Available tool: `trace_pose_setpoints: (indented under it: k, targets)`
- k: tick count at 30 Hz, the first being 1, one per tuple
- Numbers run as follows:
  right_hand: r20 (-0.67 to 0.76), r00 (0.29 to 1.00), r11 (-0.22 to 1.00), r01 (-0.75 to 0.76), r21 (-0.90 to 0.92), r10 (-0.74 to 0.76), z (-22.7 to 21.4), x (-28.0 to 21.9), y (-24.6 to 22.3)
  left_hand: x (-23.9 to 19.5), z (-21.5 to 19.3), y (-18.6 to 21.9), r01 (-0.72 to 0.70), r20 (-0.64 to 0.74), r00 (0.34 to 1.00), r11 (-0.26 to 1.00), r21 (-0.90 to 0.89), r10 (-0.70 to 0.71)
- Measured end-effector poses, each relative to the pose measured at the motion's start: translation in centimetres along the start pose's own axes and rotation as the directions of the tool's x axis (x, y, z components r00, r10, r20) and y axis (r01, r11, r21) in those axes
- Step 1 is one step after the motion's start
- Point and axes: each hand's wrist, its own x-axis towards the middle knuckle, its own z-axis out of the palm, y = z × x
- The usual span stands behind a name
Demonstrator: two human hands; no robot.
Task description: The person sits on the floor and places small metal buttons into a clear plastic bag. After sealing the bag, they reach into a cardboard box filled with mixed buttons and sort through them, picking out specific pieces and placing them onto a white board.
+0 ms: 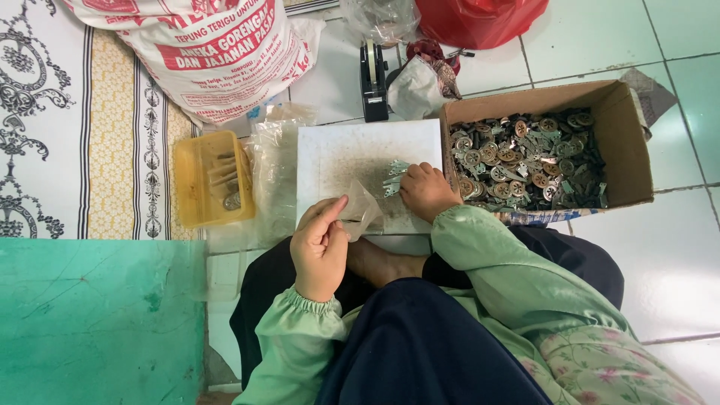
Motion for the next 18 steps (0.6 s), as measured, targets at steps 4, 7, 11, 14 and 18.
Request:
trace_pose_setpoints:
  k: [4,7,11,14,18]
  targets:
    - [0.025,0.999,0.999,-0.026,0.045,0.025,0.6,-0.2,0.3,-0.1,0.6,0.3,-0.019,-0.001,1.000,1.000,0.018,0.019]
    - [0.061,0.996,0.994,-0.069,0.083,0.064,0.2,-0.3,0.4,-0.2,1.1,0.5,-0.042,-0.010,0.999,0.999,0.033,0.042]
    - [0.056,0.997,0.999,-0.046,0.027,0.045,-0.9,-0.3,-0.3,-0.6,1.5,0.7,-0.056,0.010,0.998,0.998,0.041,0.056]
    - [0.088,0.995,0.999,-0.047,-0.004,0.048,0.7,-0.1,0.0,-0.6,1.5,0.9,-0.069,0.027,0.997,0.997,0.041,0.068]
    - [0.149,0.971,0.979,-0.195,0.053,0.186,2.0,0.2,0.1,-0.6,1.4,1.4,-0.072,0.035,0.997,0.997,0.036,0.071]
